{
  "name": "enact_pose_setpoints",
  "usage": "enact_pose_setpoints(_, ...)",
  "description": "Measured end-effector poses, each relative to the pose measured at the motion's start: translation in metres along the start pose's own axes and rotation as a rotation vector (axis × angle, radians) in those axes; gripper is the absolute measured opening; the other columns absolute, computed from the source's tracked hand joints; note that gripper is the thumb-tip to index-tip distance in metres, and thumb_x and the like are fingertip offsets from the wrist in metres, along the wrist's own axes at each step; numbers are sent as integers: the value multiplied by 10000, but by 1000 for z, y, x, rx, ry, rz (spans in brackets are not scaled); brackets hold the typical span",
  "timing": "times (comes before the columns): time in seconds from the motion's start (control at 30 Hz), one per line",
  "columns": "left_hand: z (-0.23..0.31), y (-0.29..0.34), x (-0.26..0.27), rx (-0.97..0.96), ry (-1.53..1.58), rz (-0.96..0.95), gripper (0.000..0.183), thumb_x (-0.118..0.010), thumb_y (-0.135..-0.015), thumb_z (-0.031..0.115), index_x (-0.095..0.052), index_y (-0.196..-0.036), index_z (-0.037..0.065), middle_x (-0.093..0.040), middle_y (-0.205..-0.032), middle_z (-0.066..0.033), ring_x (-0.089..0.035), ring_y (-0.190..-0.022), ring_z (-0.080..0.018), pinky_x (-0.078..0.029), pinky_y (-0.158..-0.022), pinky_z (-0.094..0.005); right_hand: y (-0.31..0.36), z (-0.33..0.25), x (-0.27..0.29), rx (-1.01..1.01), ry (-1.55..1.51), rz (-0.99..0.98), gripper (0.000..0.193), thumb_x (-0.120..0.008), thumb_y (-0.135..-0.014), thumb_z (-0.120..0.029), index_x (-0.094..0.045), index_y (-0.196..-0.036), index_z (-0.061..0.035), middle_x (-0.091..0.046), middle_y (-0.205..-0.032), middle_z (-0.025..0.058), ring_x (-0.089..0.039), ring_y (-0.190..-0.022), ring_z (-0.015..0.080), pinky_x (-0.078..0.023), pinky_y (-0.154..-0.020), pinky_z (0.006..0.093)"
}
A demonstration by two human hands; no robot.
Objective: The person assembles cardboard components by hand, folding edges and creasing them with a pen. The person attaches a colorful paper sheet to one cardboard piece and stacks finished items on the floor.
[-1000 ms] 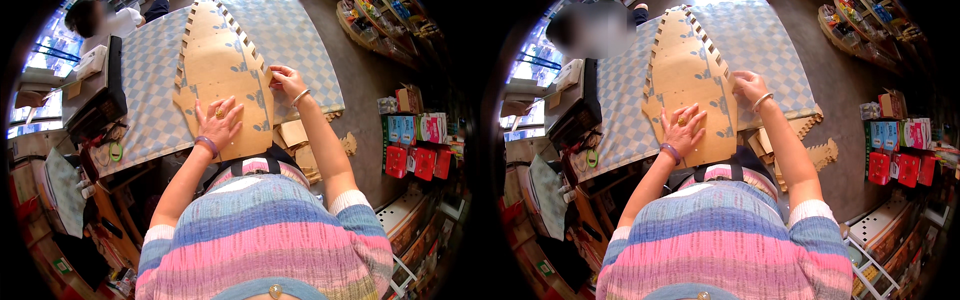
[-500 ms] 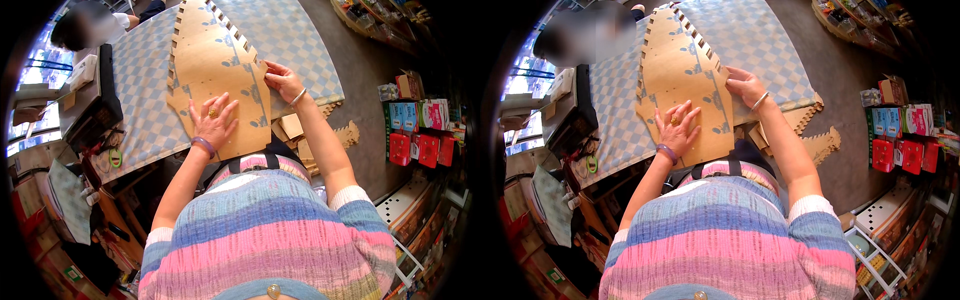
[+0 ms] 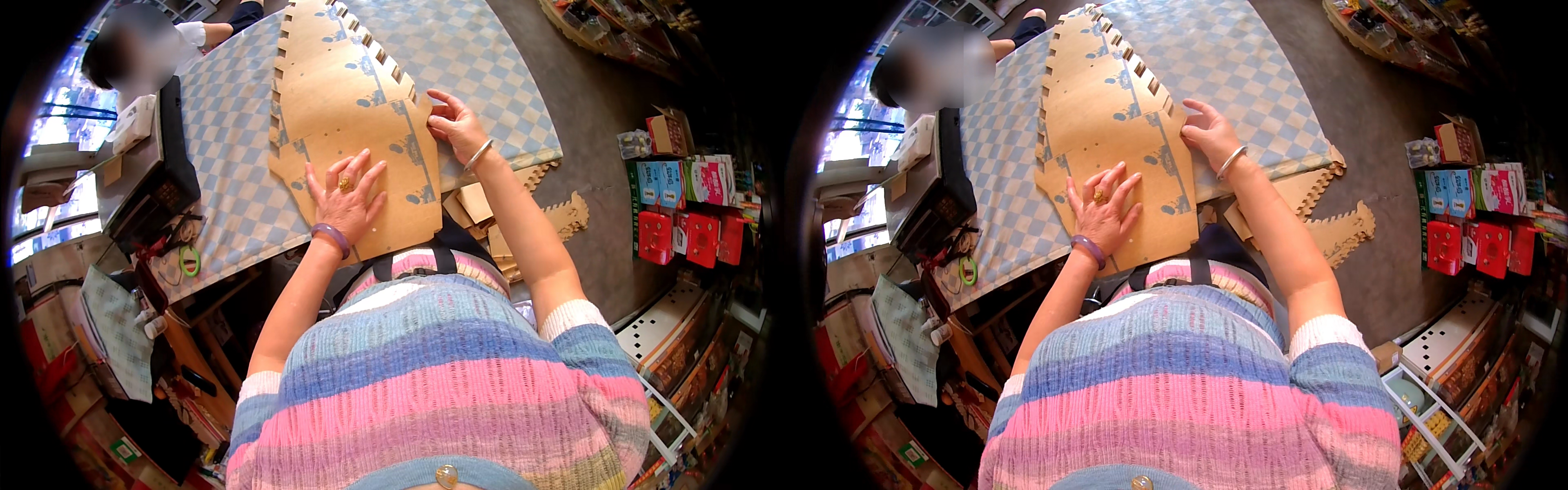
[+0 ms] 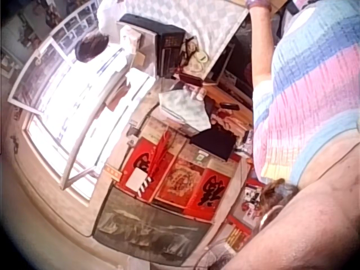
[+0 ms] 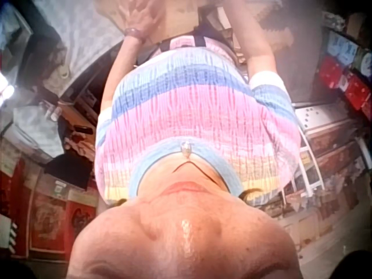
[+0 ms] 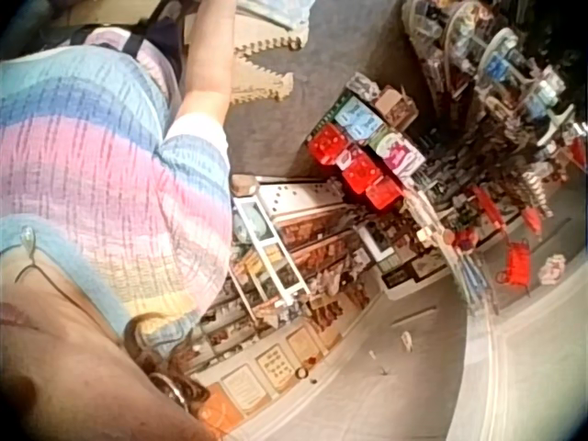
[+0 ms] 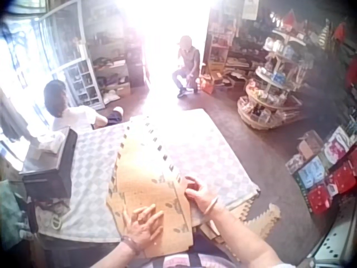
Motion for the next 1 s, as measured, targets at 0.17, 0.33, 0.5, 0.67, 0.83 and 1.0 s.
enact_pose_setpoints(0.17, 1, 0, 0, -2, -12, 0, 463, -628, -817, 364, -532, -1264, 292, -389, -1393, 57, -324, -1286, -182, -68, -1054, -693, 0, -6, 2, 7, 178, 18, 608, -634, -827, -36, -398, -1387, -56, -613, -1047, 90, -607, -894, 152, -524, -763, 272)
enact_pose_setpoints(0.33, 0, 0, -1, 2, -7, 10, 473, -628, -816, 361, -528, -1272, 290, -386, -1398, 55, -324, -1287, -188, -67, -1055, -695, -1, -8, 0, -8, 143, -5, 617, -649, -825, -47, -400, -1389, -63, -610, -1029, 78, -605, -895, 151, -523, -755, 270)
enact_pose_setpoints(0.5, 1, 0, 0, 2, -2, 10, 484, -632, -812, 359, -524, -1278, 290, -383, -1403, 53, -323, -1288, -189, -66, -1053, -697, 0, -11, -2, -15, 147, 7, 625, -654, -825, -54, -398, -1394, -70, -602, -1024, 80, -607, -888, 152, -526, -747, 272)
enact_pose_setpoints(0.67, -1, 2, -1, -3, 2, 7, 498, -636, -806, 358, -520, -1285, 290, -375, -1413, 53, -322, -1290, -188, -65, -1049, -703, 1, -16, -8, -5, 229, 16, 625, -642, -828, -54, -401, -1402, -114, -561, -1099, 106, -621, -820, 138, -539, -672, 243)
enact_pose_setpoints(0.83, -1, 1, -1, -7, 22, 7, 515, -644, -796, 356, -517, -1291, 287, -374, -1418, 50, -322, -1291, -192, -64, -1047, -706, 2, -16, -5, 39, 268, 20, 621, -641, -829, -76, -408, -1398, -156, -557, -1108, 108, -629, -778, 125, -539, -646, 231)
enact_pose_setpoints(1.0, -1, 1, 0, -9, 23, 5, 524, -648, -790, 356, -516, -1292, 287, -377, -1418, 49, -323, -1293, -196, -63, -1050, -703, 5, -26, -10, 125, 412, 32, 622, -681, -829, -112, -425, -1385, -220, -538, -1091, 64, -616, -758, 90, -518, -618, 211)
Point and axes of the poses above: each hand's wrist, its own y-axis away from the middle knuckle, its own x-axis out of the back of the hand, z = x × y, the point moved 4 cm from there along -y, towards the middle knuckle
